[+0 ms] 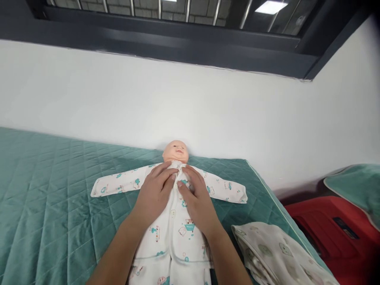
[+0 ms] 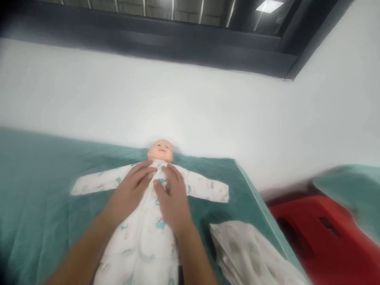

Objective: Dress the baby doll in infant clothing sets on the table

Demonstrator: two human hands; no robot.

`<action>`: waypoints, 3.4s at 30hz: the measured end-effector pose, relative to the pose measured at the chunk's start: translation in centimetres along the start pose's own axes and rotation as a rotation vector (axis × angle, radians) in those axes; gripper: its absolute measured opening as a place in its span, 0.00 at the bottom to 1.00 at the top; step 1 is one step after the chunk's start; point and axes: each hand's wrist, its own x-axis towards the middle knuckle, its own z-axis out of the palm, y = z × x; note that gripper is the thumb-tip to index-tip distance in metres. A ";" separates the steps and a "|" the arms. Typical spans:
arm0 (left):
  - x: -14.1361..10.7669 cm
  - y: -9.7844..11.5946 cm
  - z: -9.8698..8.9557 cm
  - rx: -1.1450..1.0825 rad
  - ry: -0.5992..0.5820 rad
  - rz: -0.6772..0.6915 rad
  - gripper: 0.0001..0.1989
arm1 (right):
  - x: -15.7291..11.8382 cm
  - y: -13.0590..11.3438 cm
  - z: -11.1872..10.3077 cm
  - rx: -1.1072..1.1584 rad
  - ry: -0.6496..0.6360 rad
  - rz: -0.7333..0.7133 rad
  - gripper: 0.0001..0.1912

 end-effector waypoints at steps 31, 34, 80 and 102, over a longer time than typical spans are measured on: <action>-0.3 -0.3 -2.7 -0.262 -0.260 -0.033 0.08 | -1.3 -1.1 -0.3 0.116 0.085 -0.154 0.11; -0.4 0.1 -2.3 -0.198 -0.215 -0.030 0.05 | -1.3 -1.0 -0.4 0.092 0.059 -0.160 0.11; -0.5 -1.2 -5.9 -0.189 -0.632 0.185 0.08 | -2.1 -4.7 -4.1 0.126 -0.426 0.268 0.16; -0.7 -0.6 -5.7 -0.250 -0.585 0.123 0.06 | -2.7 -5.1 -3.4 -0.169 -0.411 0.165 0.14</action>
